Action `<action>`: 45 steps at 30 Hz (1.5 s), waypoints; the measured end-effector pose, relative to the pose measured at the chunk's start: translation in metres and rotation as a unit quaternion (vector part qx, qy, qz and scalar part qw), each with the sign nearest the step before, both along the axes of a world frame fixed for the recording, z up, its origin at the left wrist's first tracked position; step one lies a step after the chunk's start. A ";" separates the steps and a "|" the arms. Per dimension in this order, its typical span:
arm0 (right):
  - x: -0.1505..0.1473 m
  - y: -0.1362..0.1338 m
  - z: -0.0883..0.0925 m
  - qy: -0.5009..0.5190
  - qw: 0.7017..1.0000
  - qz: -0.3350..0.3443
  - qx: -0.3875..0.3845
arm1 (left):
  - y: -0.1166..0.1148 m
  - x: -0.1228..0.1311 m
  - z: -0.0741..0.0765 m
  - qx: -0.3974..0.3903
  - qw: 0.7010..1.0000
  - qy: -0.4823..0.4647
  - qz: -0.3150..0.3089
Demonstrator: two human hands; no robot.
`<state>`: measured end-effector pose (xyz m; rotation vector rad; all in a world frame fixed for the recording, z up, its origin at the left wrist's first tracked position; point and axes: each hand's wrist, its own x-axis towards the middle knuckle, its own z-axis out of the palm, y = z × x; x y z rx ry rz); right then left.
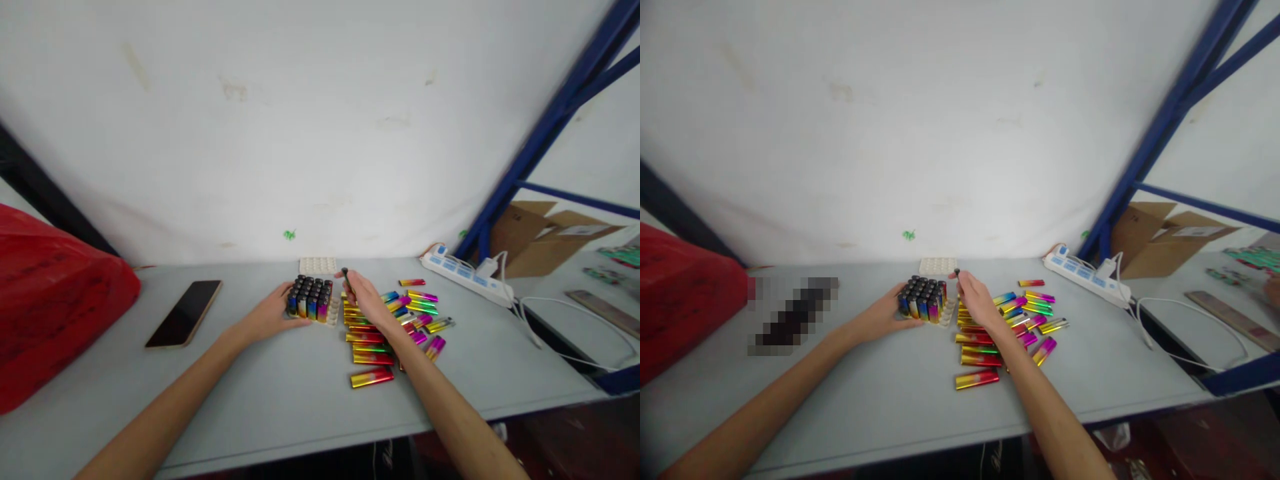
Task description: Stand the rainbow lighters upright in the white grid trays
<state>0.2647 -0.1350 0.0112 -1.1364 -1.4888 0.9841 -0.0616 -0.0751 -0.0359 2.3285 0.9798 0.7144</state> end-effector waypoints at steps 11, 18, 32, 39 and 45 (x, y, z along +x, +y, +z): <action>0.016 0.001 -0.005 -0.109 0.992 -0.025 0.067 | -0.002 0.002 0.001 0.012 1.000 0.000 0.000; 0.012 -0.001 -0.007 -0.261 0.962 0.016 0.079 | -0.005 0.004 0.004 0.009 1.000 0.003 0.004; 0.072 0.003 0.002 -0.497 0.867 -0.023 0.006 | -0.003 0.002 0.003 0.005 1.000 0.021 -0.003; 0.064 0.005 -0.002 -0.455 0.888 -0.065 0.006 | -0.002 0.002 0.006 0.007 0.999 0.031 -0.008; 0.067 0.010 0.005 -0.238 0.956 -0.154 0.071 | -0.003 0.003 0.007 0.005 1.000 0.016 -0.008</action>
